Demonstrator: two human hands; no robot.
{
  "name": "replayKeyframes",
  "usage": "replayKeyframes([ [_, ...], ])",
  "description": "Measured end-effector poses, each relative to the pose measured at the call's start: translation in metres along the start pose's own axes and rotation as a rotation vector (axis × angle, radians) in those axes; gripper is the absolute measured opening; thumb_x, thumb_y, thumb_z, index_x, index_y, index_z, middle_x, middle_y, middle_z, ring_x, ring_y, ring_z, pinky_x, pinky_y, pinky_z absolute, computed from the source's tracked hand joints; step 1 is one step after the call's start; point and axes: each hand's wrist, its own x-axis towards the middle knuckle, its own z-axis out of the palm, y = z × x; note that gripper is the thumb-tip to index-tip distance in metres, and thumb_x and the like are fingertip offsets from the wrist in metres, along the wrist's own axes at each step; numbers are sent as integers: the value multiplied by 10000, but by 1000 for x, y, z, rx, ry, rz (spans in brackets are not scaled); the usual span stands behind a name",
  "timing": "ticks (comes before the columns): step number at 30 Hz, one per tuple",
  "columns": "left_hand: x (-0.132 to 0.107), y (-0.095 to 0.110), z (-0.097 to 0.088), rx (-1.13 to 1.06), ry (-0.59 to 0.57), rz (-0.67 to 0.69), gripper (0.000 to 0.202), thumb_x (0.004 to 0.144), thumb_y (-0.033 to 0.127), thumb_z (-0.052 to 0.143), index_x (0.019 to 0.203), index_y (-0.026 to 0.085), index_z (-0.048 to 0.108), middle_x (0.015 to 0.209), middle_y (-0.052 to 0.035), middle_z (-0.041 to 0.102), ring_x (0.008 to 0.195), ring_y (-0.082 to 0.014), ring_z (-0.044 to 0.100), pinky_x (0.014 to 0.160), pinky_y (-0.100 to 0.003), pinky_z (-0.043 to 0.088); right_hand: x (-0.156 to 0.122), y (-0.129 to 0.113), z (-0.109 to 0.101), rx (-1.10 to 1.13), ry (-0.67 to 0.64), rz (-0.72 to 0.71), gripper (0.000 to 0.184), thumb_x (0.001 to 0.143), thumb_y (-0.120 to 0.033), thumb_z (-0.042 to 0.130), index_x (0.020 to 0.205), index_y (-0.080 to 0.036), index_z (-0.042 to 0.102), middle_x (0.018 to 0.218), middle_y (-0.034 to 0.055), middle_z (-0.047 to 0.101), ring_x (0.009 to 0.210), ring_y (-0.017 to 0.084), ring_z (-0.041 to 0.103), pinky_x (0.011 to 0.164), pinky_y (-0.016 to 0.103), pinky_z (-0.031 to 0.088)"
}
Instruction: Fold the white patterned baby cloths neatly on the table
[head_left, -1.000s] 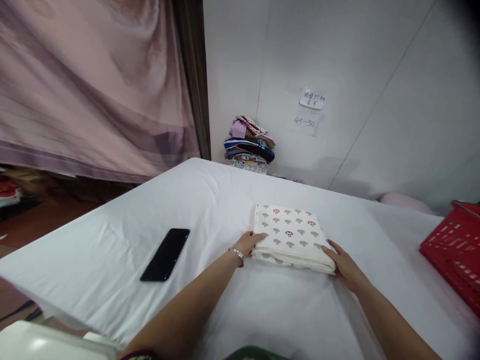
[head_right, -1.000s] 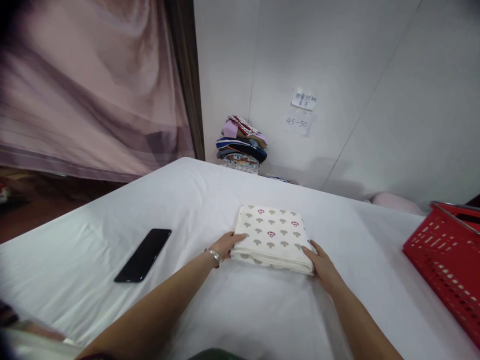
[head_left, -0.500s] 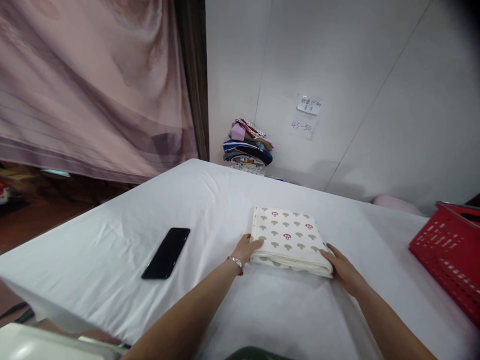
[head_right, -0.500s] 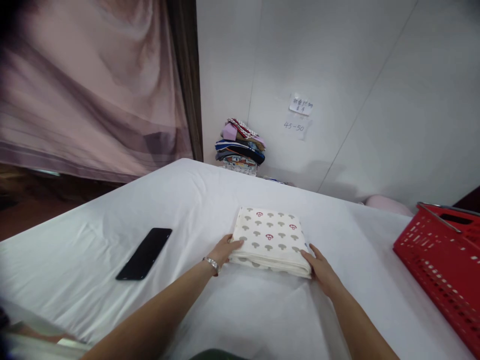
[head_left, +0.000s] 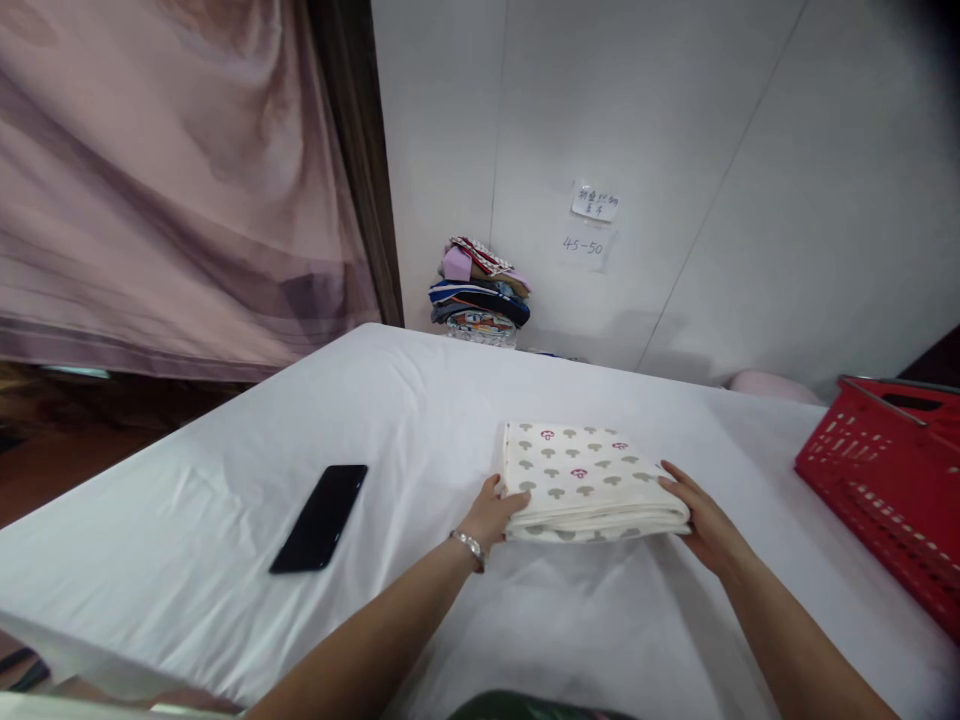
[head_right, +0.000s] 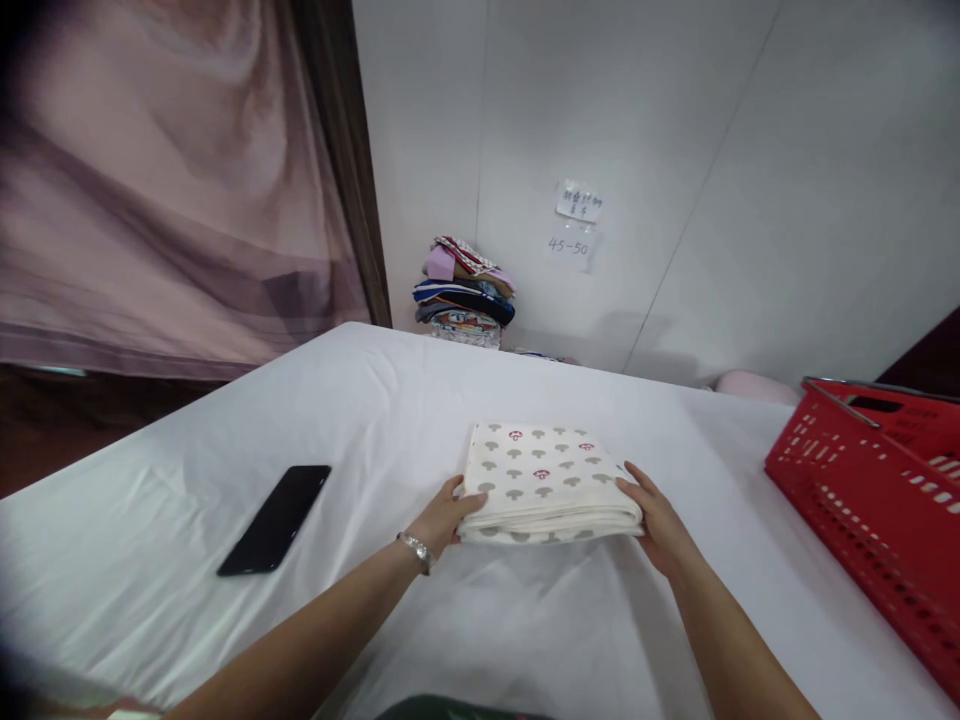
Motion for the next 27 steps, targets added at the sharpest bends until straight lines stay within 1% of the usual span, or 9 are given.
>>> replayKeyframes([
  [4, -11, -7, -7, -19, 37, -10, 755, 697, 346, 654, 1336, 224, 272, 1193, -127, 544, 844, -185, 622, 629, -291, 525, -12, 14, -15, -25, -95, 78, 742, 692, -383, 677, 1346, -333, 330, 1108, 43, 627, 831, 208, 629, 654, 296, 508],
  [8, -14, -17, -22, 43, 2, 132, 692, 745, 203, 548, 1363, 248, 240, 1253, -110, 502, 766, -135, 621, 681, -299, 534, -22, 30, -30, 95, -196, 29, 758, 720, -324, 628, 1378, -346, 253, 1083, 28, 641, 849, 195, 631, 743, 329, 502],
  [11, -18, -24, -34, 360, -104, 398, 745, 728, 73, 441, 1400, 262, 181, 1335, -91, 437, 965, -165, 588, 832, -321, 498, -26, 38, -34, 93, -247, 3, 802, 674, -228, 624, 1384, -311, 259, 1095, 30, 635, 869, 190, 624, 761, 327, 493],
  [14, -20, -28, -43, 815, -244, 780, 755, 704, -5, 369, 1389, 284, 241, 1463, -43, 226, 1251, -190, 375, 1002, -340, 373, -25, 44, -33, -69, -267, -66, 830, 636, -174, 614, 1385, -287, 272, 1130, 26, 616, 861, 187, 614, 745, 320, 490],
  [16, -19, -29, -46, 1021, -284, 928, 771, 698, -37, 332, 1388, 294, 235, 1497, -15, 80, 1314, -180, 268, 1043, -350, 324, -23, 48, -32, -204, -270, -164, 794, 649, -177, 600, 1376, -282, 300, 1235, 29, 546, 978, 202, 576, 807, 327, 472],
  [17, -17, -29, -47, 1092, -281, 961, 780, 698, -45, 323, 1393, 292, 213, 1499, -17, 59, 1317, -177, 260, 1048, -357, 319, -22, 49, -32, -281, -264, -229, 759, 660, -177, 586, 1365, -286, 327, 1294, 23, 494, 1065, 210, 530, 866, 331, 445],
  [20, -8, -27, -49, 1236, -223, 1012, 779, 699, -37, 338, 1398, 276, 195, 1492, -35, 108, 1304, -184, 287, 1052, -374, 314, -20, 51, -36, -567, -225, -419, 672, 694, -168, 529, 1332, -322, 384, 1353, -10, 420, 1212, 207, 401, 1002, 342, 328],
  [24, 3, -25, -50, 1370, -169, 1060, 690, 709, -3, 378, 1355, 231, 316, 1455, -67, 243, 1249, -208, 369, 1028, -380, 340, -16, 52, -45, -902, -211, -576, 624, 745, -192, 468, 1338, -355, 359, 1245, 6, 499, 1123, 197, 471, 953, 352, 380],
  [27, 4, -22, -49, 1481, -123, 1054, 607, 717, 47, 432, 1297, 223, 414, 1407, -77, 344, 1148, -236, 464, 962, -405, 382, -10, 56, -49, -1032, -167, -700, 547, 769, -219, 460, 1305, -317, 418, 1245, 38, 483, 1139, 202, 447, 952, 351, 385],
])
